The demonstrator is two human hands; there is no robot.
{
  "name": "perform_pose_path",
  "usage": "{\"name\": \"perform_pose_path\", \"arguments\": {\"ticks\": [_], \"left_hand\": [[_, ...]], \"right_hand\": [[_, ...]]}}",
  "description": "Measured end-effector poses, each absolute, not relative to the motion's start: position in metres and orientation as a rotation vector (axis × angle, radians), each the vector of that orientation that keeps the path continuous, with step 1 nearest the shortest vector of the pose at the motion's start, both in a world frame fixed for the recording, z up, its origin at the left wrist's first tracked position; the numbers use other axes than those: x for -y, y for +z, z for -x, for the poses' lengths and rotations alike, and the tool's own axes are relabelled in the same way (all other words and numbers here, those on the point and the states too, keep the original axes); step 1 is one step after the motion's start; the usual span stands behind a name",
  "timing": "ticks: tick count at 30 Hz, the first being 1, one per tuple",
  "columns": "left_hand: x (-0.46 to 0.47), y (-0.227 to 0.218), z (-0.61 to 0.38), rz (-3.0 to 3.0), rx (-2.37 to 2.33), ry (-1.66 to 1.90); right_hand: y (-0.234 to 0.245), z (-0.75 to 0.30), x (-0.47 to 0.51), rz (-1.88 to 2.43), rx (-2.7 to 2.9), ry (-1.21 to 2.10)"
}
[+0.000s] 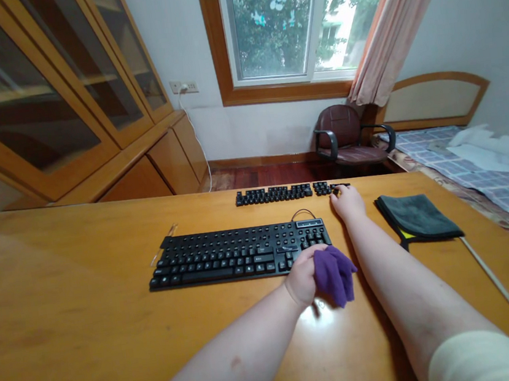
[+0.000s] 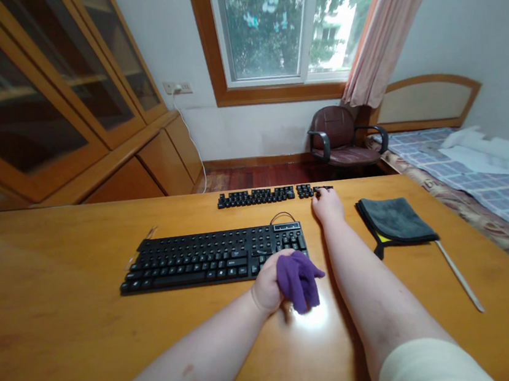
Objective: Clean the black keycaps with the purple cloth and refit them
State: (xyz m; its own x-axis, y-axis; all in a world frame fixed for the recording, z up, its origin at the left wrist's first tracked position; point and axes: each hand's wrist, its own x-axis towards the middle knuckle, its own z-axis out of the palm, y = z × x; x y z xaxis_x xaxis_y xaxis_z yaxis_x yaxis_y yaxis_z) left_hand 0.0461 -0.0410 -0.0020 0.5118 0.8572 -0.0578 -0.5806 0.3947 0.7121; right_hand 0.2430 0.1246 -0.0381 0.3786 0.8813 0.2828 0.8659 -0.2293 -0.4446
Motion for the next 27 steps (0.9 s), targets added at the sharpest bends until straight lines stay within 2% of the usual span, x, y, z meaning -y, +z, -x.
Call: {"name": "perform_pose_path", "arguments": {"ticks": [7,11,14,18,23,27], "left_hand": [[0.033,0.007,-0.04,-0.59,-0.332,0.954],[0.026,0.008,-0.038,-0.526,-0.296,1.043],[0.022,0.006,-0.04,-0.464,-0.35,1.144],[0.02,0.004,-0.041,-0.403,-0.477,1.268],[0.019,0.005,-0.038,-0.448,-0.565,1.291],[0.016,0.008,-0.034,-0.497,-0.577,1.249]], "right_hand": [[-0.037,-0.247,-0.124,2.05,1.488,0.019],[-0.022,-0.24,-0.108,1.937,1.467,-0.024],[-0.002,-0.213,-0.07,1.547,1.436,-0.062],[0.01,-0.169,-0.005,1.077,1.475,0.091],[0.002,-0.16,0.021,0.891,1.901,0.096],[-0.002,-0.167,0.008,0.9,1.924,0.091]]}}
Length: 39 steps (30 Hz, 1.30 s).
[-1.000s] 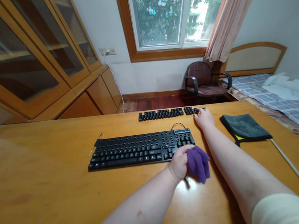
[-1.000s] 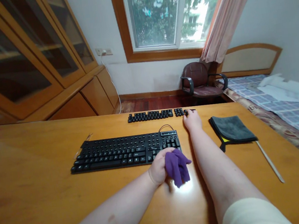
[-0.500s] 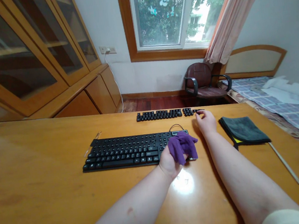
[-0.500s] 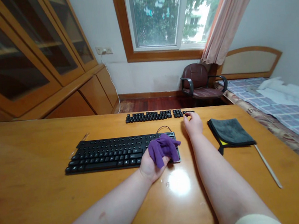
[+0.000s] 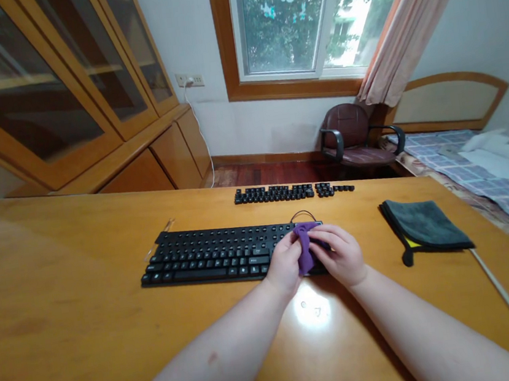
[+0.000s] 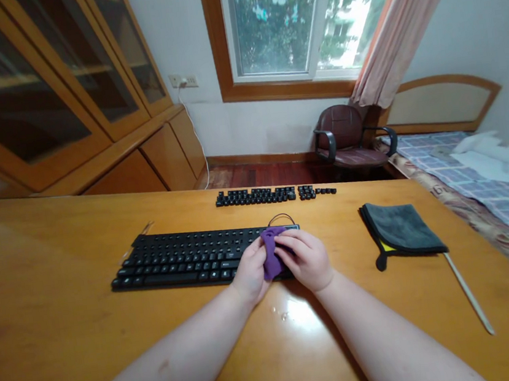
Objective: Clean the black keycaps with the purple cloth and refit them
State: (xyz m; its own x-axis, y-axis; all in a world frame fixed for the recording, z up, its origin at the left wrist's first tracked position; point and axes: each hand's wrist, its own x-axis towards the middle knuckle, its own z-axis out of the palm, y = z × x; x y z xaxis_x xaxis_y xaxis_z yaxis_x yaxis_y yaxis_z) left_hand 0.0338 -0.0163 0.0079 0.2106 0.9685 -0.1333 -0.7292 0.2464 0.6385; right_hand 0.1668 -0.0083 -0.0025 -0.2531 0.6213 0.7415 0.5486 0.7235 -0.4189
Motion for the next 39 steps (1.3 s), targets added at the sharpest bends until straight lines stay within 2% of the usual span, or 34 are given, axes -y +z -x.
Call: {"name": "perform_pose_path", "arguments": {"ticks": [6,10,17,25,32,39], "left_hand": [[0.014,0.006,-0.034,-0.534,-0.649,1.286],[0.017,-0.002,-0.037,-0.601,-0.751,1.331],[0.016,-0.007,-0.033,-0.845,-0.938,1.394],[0.013,0.004,-0.028,-0.897,-0.833,1.378],[0.009,-0.002,-0.026,-0.765,-0.802,1.44],[0.01,0.006,-0.028,-0.55,-0.704,1.437]], "right_hand": [[0.0,-0.163,0.006,0.971,1.863,0.094],[0.001,-0.165,0.003,0.983,1.858,0.208],[0.0,-0.164,-0.007,0.956,2.093,0.328],[0.0,-0.162,-0.002,1.098,1.704,0.338],[0.002,-0.161,0.002,1.014,1.623,0.637],[0.002,-0.154,-0.004,1.043,1.301,0.967]]}}
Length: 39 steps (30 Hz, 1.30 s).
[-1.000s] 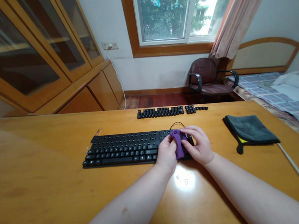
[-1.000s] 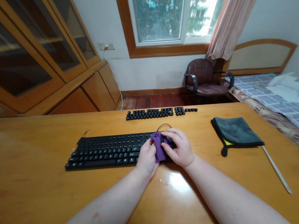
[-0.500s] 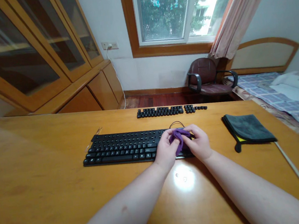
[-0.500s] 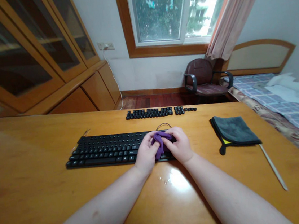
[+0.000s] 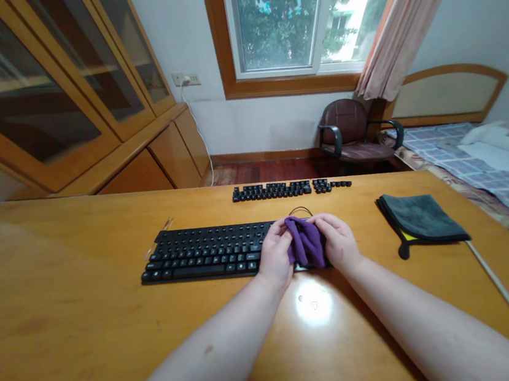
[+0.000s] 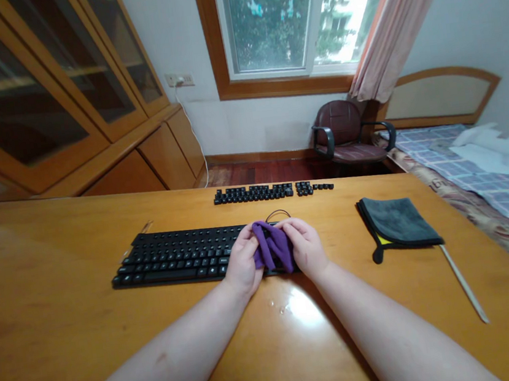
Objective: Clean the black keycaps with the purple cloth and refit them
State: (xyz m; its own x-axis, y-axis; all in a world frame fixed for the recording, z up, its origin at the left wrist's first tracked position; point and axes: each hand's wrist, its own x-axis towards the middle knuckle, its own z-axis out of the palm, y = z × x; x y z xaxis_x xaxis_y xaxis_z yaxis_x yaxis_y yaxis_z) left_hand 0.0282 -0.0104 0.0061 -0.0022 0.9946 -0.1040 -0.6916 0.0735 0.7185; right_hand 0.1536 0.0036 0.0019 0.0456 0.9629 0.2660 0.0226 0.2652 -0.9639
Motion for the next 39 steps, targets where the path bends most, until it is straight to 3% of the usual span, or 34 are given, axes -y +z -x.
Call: {"name": "perform_pose_path", "arguments": {"ticks": [9,13,29,39], "left_hand": [[0.013,0.004,-0.028,-0.49,-0.684,1.421],[0.011,0.0,-0.027,-0.485,-0.666,1.426],[0.013,0.005,-0.027,-0.554,-0.67,1.396],[0.012,0.004,-0.026,-0.532,-0.709,1.406]], "right_hand": [[0.007,-0.149,-0.002,1.062,1.038,1.002],[0.007,-0.147,0.0,0.928,1.209,1.151],[0.012,-0.153,0.0,0.798,1.499,0.767],[0.01,-0.151,-0.001,0.837,1.506,0.833]]}}
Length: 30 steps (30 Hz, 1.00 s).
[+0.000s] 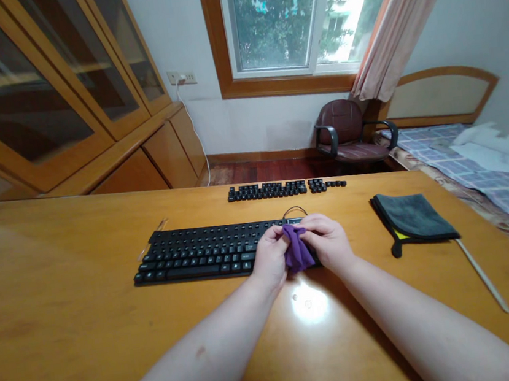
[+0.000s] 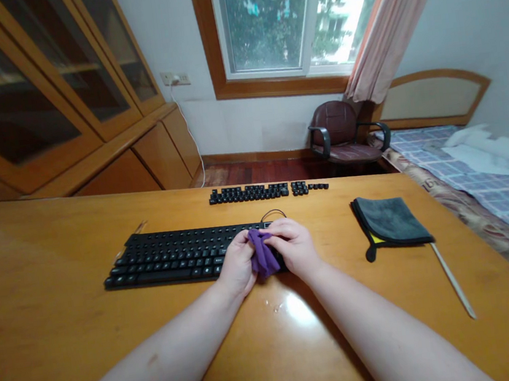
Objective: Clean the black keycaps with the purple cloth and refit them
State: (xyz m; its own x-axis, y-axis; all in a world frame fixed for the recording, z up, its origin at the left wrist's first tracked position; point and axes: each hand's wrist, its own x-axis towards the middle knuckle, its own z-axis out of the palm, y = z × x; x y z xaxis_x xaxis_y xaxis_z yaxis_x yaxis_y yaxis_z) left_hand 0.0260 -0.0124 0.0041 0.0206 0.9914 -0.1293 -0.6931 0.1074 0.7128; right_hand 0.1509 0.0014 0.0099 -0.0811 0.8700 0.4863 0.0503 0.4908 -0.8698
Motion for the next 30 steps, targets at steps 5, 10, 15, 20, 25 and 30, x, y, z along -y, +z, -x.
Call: {"name": "perform_pose_path", "arguments": {"ticks": [5,10,15,20,25,30], "left_hand": [[0.009,0.0,-0.027,-0.518,-0.75,1.373],[0.008,0.001,-0.024,-0.452,-0.708,1.297],[0.007,0.005,-0.023,-0.448,-0.688,1.251],[0.01,0.006,-0.026,-0.533,-0.715,1.322],[0.011,0.001,-0.028,-0.565,-0.723,1.314],[0.01,-0.001,-0.028,-0.487,-0.723,1.271]], "right_hand": [[0.006,-0.149,-0.003,0.851,1.441,0.967],[0.002,-0.149,-0.005,0.852,1.43,1.125],[0.001,-0.15,-0.007,0.865,1.402,1.177],[0.003,-0.148,-0.006,0.874,1.391,1.147],[0.002,-0.148,-0.007,0.898,1.387,1.141],[-0.006,-0.147,-0.008,0.915,1.355,1.173]]}}
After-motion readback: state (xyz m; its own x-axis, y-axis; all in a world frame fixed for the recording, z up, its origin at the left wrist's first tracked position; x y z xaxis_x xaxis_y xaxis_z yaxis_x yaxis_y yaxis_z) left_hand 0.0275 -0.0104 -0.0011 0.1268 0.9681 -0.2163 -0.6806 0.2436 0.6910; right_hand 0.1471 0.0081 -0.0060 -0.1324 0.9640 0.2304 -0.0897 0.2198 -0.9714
